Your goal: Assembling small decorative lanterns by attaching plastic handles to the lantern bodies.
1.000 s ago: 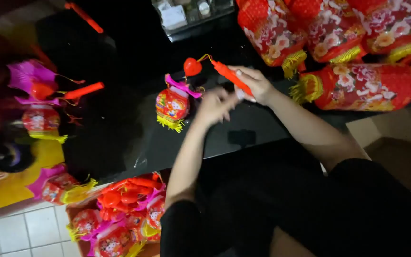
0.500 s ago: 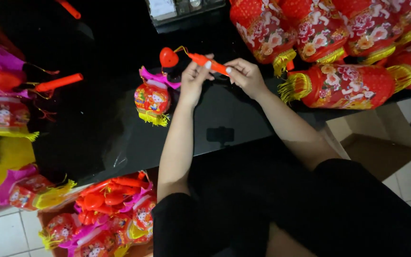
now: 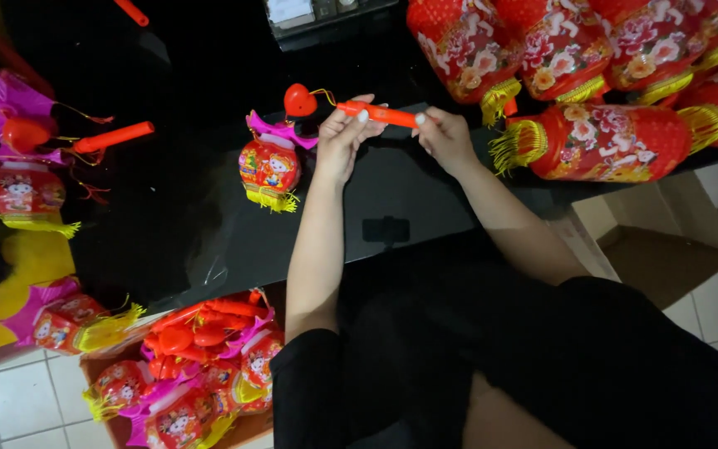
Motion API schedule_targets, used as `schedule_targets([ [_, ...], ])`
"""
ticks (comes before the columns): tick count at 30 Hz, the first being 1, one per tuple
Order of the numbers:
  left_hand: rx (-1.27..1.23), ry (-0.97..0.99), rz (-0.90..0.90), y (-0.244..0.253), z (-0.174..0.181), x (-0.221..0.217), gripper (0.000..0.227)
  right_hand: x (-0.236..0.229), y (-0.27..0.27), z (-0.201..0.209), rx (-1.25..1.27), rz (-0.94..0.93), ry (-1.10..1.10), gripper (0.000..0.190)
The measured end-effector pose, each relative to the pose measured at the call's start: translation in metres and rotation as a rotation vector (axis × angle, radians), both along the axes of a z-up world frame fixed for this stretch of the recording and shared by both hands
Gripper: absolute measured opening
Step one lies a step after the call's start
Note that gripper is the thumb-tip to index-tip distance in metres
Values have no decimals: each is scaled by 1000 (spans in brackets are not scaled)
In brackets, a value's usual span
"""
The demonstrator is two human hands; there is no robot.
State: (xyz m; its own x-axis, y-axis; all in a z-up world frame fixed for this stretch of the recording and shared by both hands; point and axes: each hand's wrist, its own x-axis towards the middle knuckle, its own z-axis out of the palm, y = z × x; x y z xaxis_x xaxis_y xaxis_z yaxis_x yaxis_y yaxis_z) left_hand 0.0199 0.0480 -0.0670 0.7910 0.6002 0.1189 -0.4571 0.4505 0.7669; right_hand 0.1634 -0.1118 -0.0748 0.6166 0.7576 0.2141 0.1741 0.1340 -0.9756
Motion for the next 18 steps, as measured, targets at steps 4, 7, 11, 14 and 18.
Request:
schedule_targets([
  [4, -15, 39, 3, 4, -5, 4, 34, -6, -6, -6, 48, -95, -366, 27],
  [7, -64, 37, 9, 8, -8, 5, 33, -14, -3, 14, 179, -155, -569, 18],
  [11, -132, 45, -43, 12, -6, 1, 35, -8, -1, 16, 277, -98, -518, 29],
  [14, -141, 58, -70, 9, -2, -1, 36, -3, -4, 4, 198, 11, -331, 27],
  [18, -101, 60, -67, 6, 2, -2, 36, -4, -4, 9, 166, 68, -245, 43],
])
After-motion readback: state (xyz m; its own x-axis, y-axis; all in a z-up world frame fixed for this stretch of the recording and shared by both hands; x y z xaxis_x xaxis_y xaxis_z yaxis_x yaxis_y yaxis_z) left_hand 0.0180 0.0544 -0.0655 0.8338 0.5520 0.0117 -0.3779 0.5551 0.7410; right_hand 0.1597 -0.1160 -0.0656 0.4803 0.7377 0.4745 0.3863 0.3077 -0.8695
